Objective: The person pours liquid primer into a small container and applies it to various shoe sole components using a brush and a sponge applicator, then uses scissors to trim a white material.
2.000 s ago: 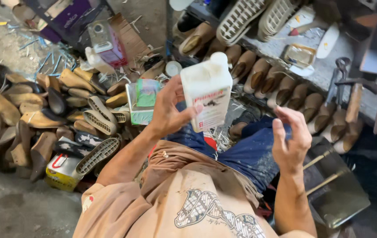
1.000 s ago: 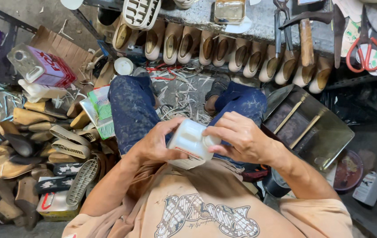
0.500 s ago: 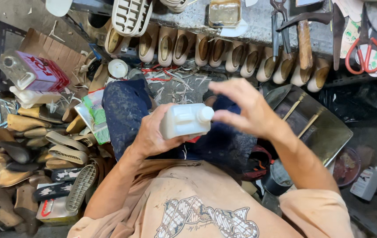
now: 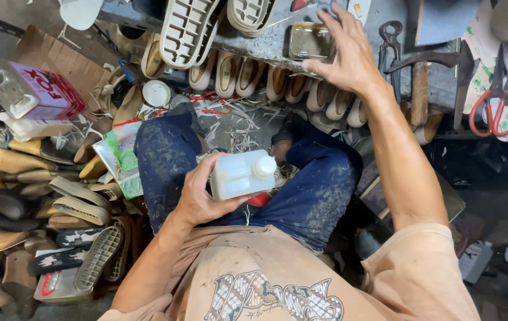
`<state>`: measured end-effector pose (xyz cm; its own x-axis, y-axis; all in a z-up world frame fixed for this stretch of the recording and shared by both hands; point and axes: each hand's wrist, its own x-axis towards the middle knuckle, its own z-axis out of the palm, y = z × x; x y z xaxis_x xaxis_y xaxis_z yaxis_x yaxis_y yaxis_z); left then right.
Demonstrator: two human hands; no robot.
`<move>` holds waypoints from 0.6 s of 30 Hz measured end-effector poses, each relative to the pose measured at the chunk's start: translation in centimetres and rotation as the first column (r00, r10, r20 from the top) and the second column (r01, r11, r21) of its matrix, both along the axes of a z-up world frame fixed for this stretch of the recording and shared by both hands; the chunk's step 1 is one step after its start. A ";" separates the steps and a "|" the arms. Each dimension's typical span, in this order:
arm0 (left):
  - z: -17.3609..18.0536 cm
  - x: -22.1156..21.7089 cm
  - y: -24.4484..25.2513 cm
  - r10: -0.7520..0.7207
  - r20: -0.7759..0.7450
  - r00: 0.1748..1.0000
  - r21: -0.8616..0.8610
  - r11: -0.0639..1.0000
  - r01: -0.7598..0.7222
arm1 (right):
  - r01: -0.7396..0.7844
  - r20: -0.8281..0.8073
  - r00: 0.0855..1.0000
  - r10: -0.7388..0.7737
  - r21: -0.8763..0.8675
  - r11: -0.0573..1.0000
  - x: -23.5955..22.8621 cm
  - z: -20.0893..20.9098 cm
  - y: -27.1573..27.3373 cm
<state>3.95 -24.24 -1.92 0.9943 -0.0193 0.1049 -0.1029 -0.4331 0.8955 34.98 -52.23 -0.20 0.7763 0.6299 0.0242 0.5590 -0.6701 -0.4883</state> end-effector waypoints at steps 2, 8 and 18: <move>1.1 0.7 -0.6 -0.021 0.060 0.998 -0.032 0.999 0.023 | -0.061 0.154 0.987 0.052 0.056 0.997 0.3 0.6 1.5; -2.4 0.4 -3.8 -0.154 0.152 0.976 -0.226 0.956 0.186 | -0.060 0.391 0.917 0.083 -0.070 0.996 3.6 -1.9 7.4; -3.2 0.6 -3.5 -0.167 0.204 0.965 -0.143 0.970 0.198 | -0.165 0.096 0.938 0.334 -0.724 0.670 8.5 -2.4 9.1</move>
<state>4.53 -27.72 -5.16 0.9370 -0.1662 0.3073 -0.3409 -0.2431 0.9081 43.48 -43.12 -2.55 0.6167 0.6974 -0.3651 0.7840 -0.5857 0.2055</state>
